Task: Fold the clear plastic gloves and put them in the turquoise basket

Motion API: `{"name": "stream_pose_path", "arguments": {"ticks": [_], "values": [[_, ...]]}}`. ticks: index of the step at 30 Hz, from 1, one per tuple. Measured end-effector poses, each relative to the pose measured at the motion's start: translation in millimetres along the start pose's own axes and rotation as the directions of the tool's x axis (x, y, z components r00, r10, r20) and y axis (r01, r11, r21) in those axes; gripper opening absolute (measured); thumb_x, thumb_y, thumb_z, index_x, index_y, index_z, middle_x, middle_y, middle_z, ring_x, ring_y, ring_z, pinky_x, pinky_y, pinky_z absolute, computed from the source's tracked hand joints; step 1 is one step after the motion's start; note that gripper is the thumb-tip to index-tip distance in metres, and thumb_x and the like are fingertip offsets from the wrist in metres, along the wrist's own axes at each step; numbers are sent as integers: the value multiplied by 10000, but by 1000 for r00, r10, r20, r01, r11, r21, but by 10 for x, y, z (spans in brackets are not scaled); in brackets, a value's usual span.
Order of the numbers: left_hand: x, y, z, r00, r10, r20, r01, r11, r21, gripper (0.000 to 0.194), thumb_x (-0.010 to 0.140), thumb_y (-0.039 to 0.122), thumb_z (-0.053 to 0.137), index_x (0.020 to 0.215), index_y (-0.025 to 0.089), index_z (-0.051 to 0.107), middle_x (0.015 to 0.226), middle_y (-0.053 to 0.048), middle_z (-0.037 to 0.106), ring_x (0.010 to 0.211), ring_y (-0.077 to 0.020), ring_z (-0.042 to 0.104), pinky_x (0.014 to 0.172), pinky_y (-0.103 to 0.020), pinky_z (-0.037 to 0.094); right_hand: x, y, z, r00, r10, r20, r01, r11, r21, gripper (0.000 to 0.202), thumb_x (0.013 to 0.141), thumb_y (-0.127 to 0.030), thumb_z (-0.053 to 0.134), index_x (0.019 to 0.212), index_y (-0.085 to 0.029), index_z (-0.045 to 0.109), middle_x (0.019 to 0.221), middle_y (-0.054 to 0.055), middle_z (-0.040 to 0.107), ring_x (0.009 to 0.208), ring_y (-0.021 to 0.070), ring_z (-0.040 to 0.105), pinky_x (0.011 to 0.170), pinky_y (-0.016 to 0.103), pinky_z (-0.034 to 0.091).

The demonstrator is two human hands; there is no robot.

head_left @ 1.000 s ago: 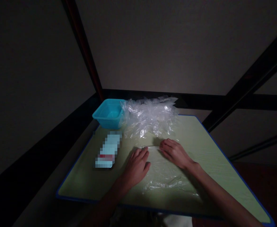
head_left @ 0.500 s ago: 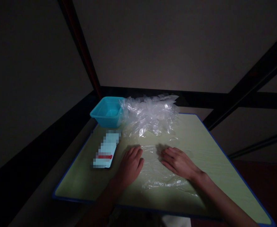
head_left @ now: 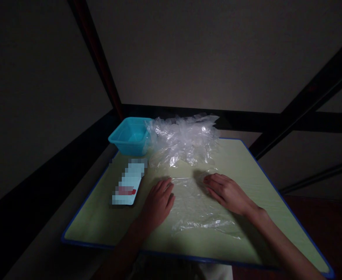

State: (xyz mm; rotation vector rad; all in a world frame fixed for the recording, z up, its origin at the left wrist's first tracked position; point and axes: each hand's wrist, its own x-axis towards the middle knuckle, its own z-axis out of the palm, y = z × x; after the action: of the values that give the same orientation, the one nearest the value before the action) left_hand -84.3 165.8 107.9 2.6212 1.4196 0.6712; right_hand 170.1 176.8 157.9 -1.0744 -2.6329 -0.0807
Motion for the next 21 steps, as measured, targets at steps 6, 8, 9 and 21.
{"name": "stream_pose_path", "arguments": {"ticks": [6, 8, 9, 21], "values": [[11, 35, 14, 1000, -1, 21, 2, 999, -33, 332, 859, 161, 461, 1180, 98, 517, 1325, -173, 491, 1236, -280, 446, 998, -469, 410, 76, -62, 155, 999, 4, 37, -8, 995, 98, 325, 938, -271, 366, 1135, -133, 585, 1100, 122, 650, 1020, 232, 599, 862, 422, 497], [8, 51, 38, 999, 13, 30, -12, 1000, -19, 367, 873, 181, 444, 1223, 77, 481, 1354, -187, 459, 1267, -276, 414, 1020, -463, 390, 93, -109, 222, 999, 20, 39, -24, 994, 108, 377, 935, -318, 387, 1225, -122, 527, 1240, 143, 581, 1137, 246, 538, 936, 454, 453], [6, 59, 51, 999, 25, 35, -25, 1000, -12, 387, 880, 196, 436, 1246, 72, 459, 1367, -189, 443, 1283, -272, 394, 1028, -458, 382, 97, -135, 254, 999, 23, 42, -28, 994, 106, 421, 931, -346, 394, 1269, -114, 489, 1301, 153, 533, 1191, 254, 495, 972, 475, 420], [119, 225, 168, 990, 83, 117, -99, 985, 140, 659, 898, 499, 378, 1347, 19, 333, 1422, -228, 338, 1350, -295, 256, 1056, -449, 328, 94, -242, 512, 994, 66, 87, -65, 998, -12, 690, 917, -539, 278, 1420, -68, 243, 1446, 194, 286, 1353, 256, 240, 1079, 482, 271]]}}
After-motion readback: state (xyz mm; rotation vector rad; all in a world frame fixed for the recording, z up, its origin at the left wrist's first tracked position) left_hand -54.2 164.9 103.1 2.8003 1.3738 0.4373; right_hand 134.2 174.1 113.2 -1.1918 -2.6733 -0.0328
